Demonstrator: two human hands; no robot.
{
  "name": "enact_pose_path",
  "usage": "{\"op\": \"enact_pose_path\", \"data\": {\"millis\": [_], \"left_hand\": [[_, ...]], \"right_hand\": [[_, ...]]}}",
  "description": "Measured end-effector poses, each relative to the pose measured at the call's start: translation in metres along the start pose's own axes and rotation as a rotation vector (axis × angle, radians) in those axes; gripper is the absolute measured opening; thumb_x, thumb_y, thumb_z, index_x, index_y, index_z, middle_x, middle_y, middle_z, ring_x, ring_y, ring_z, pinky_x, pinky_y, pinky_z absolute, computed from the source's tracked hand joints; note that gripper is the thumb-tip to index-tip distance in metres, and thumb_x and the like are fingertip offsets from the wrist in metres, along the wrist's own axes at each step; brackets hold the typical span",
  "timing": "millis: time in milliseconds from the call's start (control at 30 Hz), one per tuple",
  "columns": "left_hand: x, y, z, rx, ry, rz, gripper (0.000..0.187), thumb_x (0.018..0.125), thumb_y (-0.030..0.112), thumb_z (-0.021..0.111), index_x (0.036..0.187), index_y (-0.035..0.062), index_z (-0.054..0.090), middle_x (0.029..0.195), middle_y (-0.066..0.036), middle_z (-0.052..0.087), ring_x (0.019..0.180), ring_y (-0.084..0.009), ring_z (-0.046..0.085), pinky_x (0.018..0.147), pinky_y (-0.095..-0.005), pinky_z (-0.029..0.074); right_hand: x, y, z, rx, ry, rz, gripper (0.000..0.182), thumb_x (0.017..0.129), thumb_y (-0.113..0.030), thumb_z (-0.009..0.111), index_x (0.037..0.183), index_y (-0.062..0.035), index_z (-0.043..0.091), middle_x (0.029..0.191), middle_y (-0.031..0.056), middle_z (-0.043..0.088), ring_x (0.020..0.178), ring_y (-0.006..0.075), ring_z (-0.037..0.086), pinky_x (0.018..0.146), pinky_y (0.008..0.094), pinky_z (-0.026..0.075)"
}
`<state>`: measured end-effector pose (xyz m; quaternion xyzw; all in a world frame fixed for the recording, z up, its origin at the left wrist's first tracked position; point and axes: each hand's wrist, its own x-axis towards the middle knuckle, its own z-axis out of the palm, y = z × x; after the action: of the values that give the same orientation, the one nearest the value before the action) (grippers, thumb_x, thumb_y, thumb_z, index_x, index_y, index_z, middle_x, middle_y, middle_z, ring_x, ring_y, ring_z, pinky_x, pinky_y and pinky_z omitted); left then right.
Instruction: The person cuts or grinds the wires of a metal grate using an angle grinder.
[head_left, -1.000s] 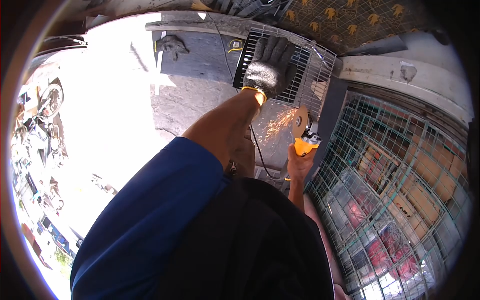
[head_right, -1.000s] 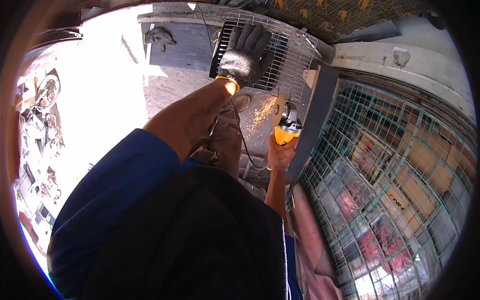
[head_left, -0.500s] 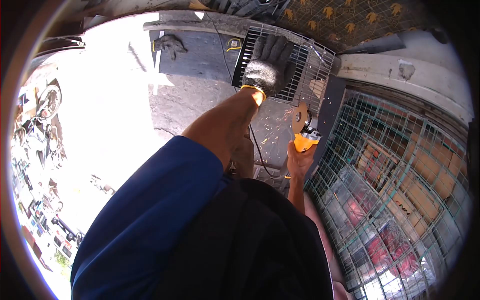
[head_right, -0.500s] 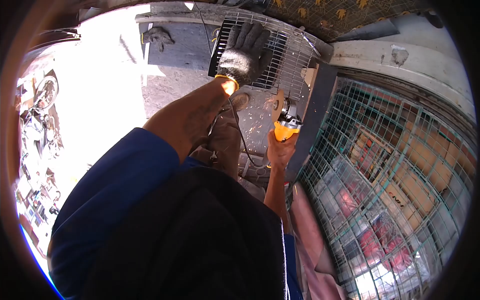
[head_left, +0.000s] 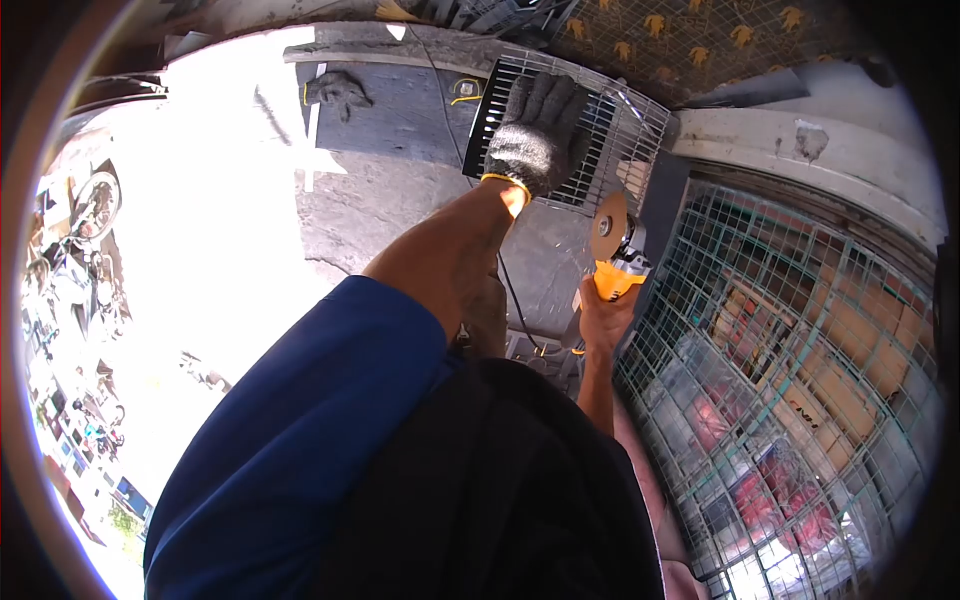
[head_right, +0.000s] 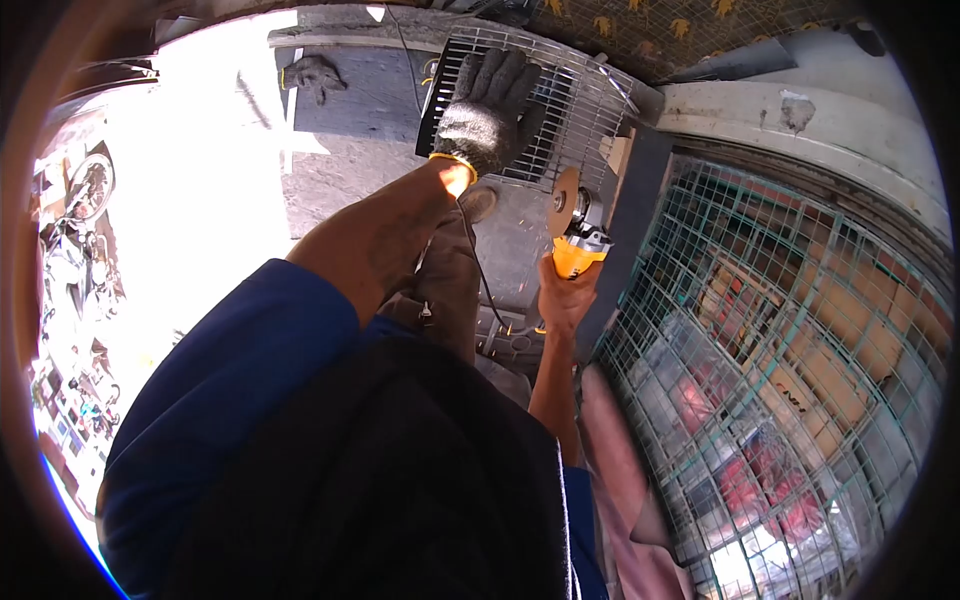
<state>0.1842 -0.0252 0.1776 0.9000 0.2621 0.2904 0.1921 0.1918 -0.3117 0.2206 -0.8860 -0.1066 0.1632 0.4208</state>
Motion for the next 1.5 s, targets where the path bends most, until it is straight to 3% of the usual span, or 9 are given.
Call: {"op": "enact_pose_path", "data": {"millis": [100,300,733,833,1267,1500], "left_hand": [[-0.001,0.0,0.001,0.037,-0.069,-0.036,0.059,0.101,0.039,0.064,0.153,0.0103,0.057,0.163,-0.018,0.049,0.156,-0.042,0.039,0.13,-0.0619,0.023],[-0.002,-0.001,0.002,0.052,-0.065,-0.038,0.06,0.102,0.041,0.064,0.153,0.011,0.057,0.162,-0.018,0.05,0.155,-0.0414,0.04,0.13,-0.0615,0.023],[0.001,0.001,0.0,0.037,-0.054,-0.036,0.058,0.101,0.04,0.066,0.15,0.0099,0.059,0.16,-0.019,0.052,0.153,-0.044,0.042,0.129,-0.0623,0.025],[0.0,0.001,0.0,0.027,-0.045,-0.04,0.058,0.1,0.039,0.066,0.149,0.0087,0.06,0.159,-0.02,0.053,0.152,-0.0445,0.043,0.128,-0.0627,0.025],[0.001,0.004,-0.001,0.017,-0.036,-0.049,0.058,0.1,0.038,0.067,0.149,0.008,0.06,0.159,-0.02,0.054,0.152,-0.0439,0.043,0.129,-0.0626,0.026],[0.0,0.003,0.002,0.029,-0.05,-0.059,0.06,0.101,0.039,0.066,0.152,0.0088,0.058,0.16,-0.019,0.052,0.154,-0.0434,0.041,0.129,-0.0626,0.024]], "right_hand": [[-0.003,0.005,0.0,0.0,0.01,-0.034,0.05,0.086,-0.013,0.085,0.127,-0.0026,0.058,0.095,0.0045,0.071,0.079,0.0102,0.066,0.072,0.0303,0.058],[-0.005,0.001,-0.004,-0.012,-0.019,0.061,0.051,0.085,-0.013,0.086,0.127,-0.0025,0.058,0.095,0.0051,0.072,0.079,0.0114,0.067,0.072,0.0307,0.058],[-0.002,0.003,-0.01,-0.072,-0.032,0.007,0.051,0.086,-0.014,0.085,0.129,-0.0031,0.058,0.096,0.0073,0.073,0.079,0.0144,0.069,0.072,0.0327,0.058],[-0.001,-0.009,-0.012,-0.069,-0.058,0.078,0.051,0.087,-0.014,0.084,0.129,-0.003,0.058,0.096,0.0068,0.073,0.079,0.0138,0.068,0.072,0.0321,0.058],[0.006,-0.015,-0.013,-0.089,-0.058,0.01,0.051,0.087,-0.012,0.083,0.13,-0.0024,0.057,0.095,0.0066,0.072,0.076,0.0126,0.067,0.07,0.0309,0.058],[0.012,-0.006,-0.013,0.086,-0.115,0.091,0.054,0.088,-0.012,0.082,0.133,-0.0013,0.055,0.099,0.0066,0.071,0.08,0.0131,0.067,0.072,0.0309,0.058]]}}
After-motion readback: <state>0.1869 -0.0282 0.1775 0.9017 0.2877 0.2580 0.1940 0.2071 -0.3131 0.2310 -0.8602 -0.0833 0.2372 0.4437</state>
